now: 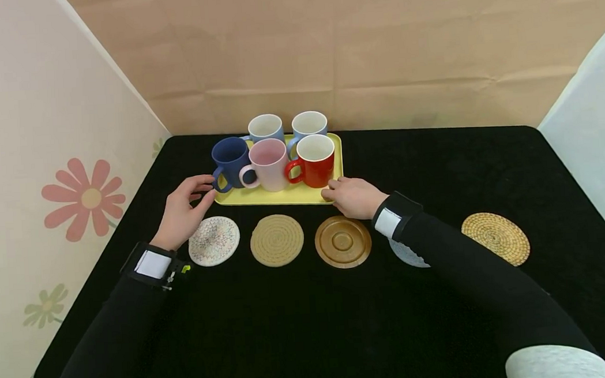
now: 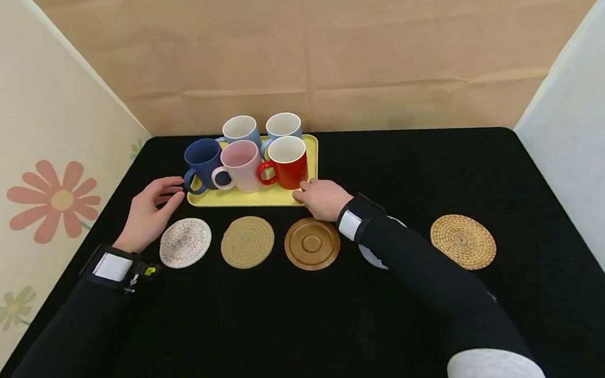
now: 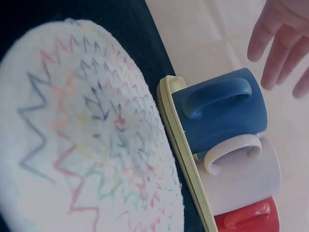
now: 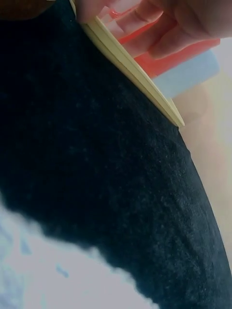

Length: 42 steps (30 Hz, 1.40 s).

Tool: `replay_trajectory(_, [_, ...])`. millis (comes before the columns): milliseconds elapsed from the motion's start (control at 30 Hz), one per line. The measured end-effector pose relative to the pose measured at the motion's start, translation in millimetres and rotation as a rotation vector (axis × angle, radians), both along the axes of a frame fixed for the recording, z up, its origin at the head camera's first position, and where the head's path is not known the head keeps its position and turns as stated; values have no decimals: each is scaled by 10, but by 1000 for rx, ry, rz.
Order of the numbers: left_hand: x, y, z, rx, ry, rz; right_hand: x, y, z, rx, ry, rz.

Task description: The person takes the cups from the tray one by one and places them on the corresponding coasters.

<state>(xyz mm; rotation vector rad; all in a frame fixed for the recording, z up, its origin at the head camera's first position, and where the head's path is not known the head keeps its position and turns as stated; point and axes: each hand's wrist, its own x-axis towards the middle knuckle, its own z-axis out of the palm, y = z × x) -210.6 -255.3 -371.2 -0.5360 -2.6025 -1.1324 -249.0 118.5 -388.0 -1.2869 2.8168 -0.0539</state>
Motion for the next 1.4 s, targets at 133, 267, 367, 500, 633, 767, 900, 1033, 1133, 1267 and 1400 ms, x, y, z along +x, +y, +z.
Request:
replay_trajectory(133, [-64, -25, 17, 54, -28, 103, -22, -7, -32, 8, 29, 23])
replay_trajectory(267, [-150, -22, 38, 60, -71, 155, -31, -17, -27, 17, 39, 14])
replay_trajectory(367, [-211, -19, 40, 67, -102, 182, -20, -57, -3, 19, 23, -13])
replay_trajectory(500, [-293, -3, 10, 102, -158, 229, -1, -113, 22, 10, -15, -50])
replay_trajectory(633, [-378, 22, -25, 202, -261, 266, 3, -142, 33, -15, -35, -85])
replay_trajectory(767, [-477, 60, -46, 377, -360, 289, -3, -139, 45, -35, -45, -117])
replay_trajectory(900, [-562, 99, -51, 494, -437, 274, -20, -130, 49, -37, -38, -119])
replay_trajectory(1033, [-596, 117, -52, 514, -489, 244, -14, -153, 56, -38, -43, -129])
replay_trajectory(1133, [-622, 118, -67, 511, -532, 221, 0, -160, 71, -32, -52, -137])
replay_trajectory(1267, [-655, 107, -100, 498, -579, 168, 0, -152, 78, -18, -50, -139])
replay_trajectory(1400, [-694, 100, -148, 495, -582, 74, -6, -143, 81, -20, -45, -140])
